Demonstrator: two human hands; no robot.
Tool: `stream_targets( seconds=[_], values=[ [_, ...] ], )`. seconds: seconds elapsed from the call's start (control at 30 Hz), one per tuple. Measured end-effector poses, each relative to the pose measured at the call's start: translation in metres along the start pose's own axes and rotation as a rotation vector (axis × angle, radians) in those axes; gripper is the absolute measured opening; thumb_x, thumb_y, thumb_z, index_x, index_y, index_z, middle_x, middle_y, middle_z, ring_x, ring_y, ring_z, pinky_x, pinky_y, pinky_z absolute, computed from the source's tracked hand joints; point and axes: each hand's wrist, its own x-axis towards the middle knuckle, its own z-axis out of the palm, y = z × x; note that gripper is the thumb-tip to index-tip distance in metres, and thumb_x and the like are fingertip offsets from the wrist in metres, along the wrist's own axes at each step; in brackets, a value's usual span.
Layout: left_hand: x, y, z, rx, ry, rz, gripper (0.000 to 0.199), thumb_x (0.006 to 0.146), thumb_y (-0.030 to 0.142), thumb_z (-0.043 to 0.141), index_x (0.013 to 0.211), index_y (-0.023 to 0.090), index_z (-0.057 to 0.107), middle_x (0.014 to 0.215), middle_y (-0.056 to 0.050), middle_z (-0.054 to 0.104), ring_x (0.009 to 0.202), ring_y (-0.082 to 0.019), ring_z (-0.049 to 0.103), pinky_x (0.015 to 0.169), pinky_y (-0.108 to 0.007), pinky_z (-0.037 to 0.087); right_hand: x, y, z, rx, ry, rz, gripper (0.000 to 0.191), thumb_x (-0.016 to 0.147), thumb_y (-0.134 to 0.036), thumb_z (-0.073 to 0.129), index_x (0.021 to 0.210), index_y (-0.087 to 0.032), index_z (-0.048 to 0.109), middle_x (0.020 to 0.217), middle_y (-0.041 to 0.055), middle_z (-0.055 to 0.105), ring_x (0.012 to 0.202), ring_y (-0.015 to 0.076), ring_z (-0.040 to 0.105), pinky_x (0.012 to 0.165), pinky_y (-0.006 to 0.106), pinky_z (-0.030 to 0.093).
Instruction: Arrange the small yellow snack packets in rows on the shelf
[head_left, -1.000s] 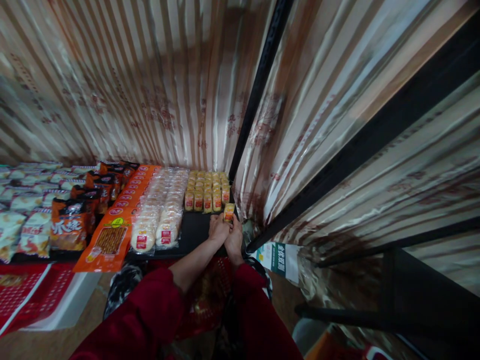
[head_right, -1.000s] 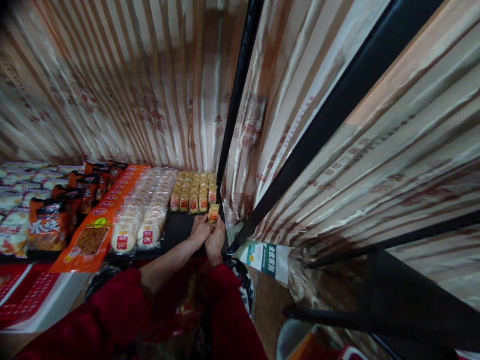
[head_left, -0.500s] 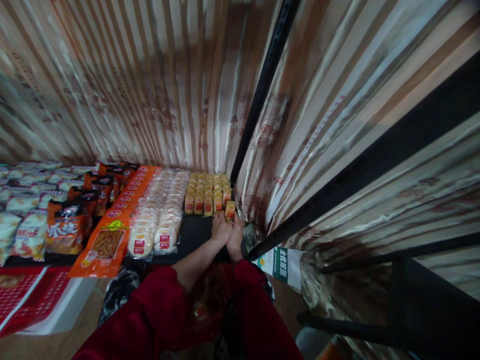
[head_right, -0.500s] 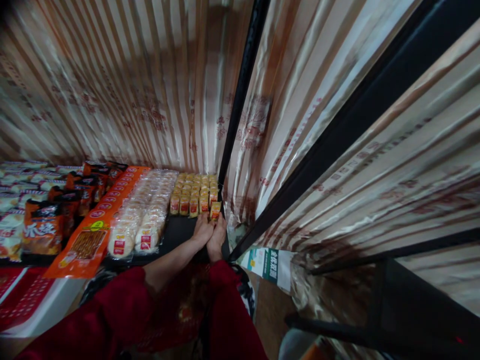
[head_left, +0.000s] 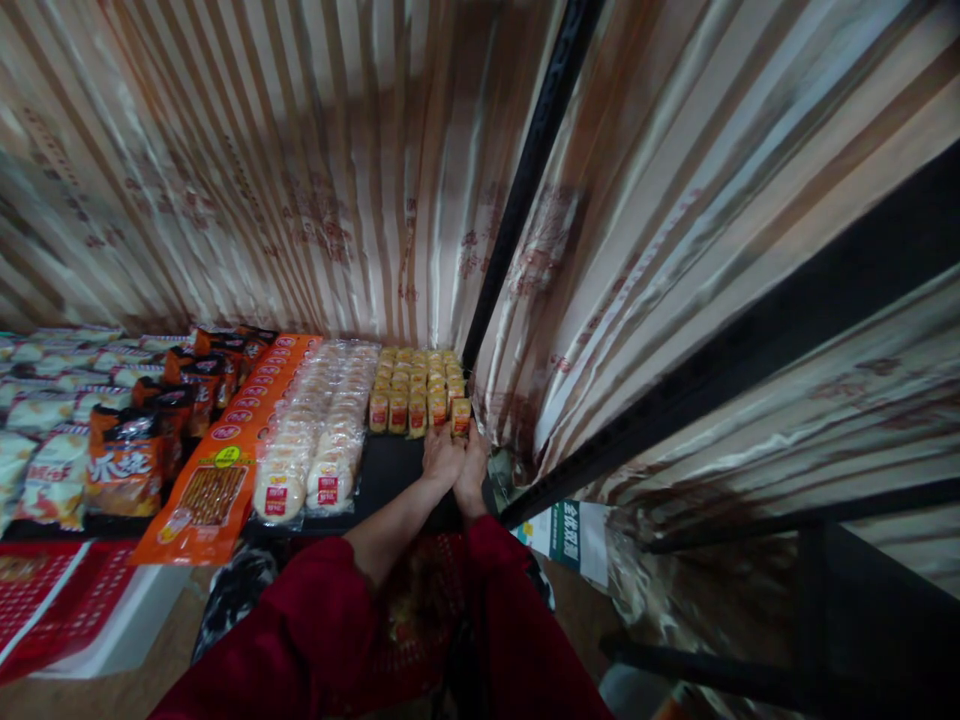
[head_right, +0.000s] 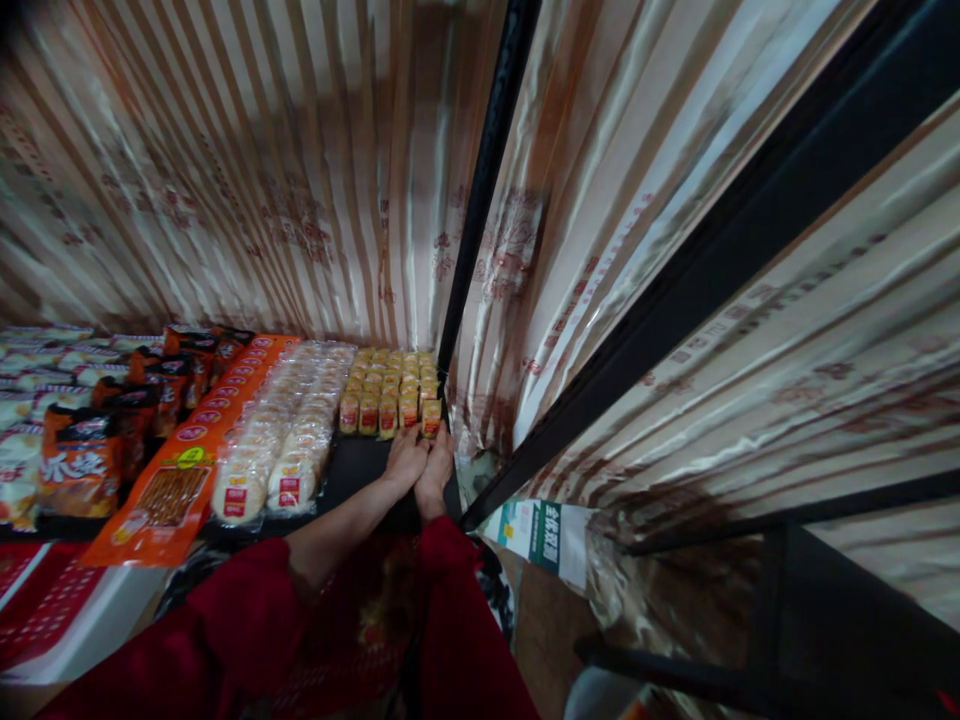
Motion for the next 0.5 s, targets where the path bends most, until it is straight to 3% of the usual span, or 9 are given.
stream_targets(
  seconds=[0.23,0.5],
  values=[
    [0.0027,-0.0005,-0.0017,0.009,-0.015,0.003,0.05,0.084,0.025,0.042,0.132,0.015,0.045,0.135,-0.013,0.044,0.126,-0.021,0.04,0.105,-0.026,0.029,0.0032,-0.0056,-0.0025,0.045,-0.044,-0.013,0.054,0.074,-0.02,0.038,0.126,-0.013,0.05,0.112,0.0135,0.057,0.095,0.021,0.053,0.085,0.033,0.043],
    [0.0036,-0.0047,0.0002,-0.006,-0.001,0.052,0.05,0.085,0.024,0.04,0.134,0.014,0.042,0.138,-0.013,0.042,0.129,-0.02,0.037,0.107,-0.027,0.026,0.0056,0.0031,0.0025,0.146,-0.052,-0.022,0.05,0.076,-0.017,0.037,0.123,-0.014,0.054,0.106,0.0113,0.059,0.09,0.017,0.053,0.086,0.032,0.044]
  ],
)
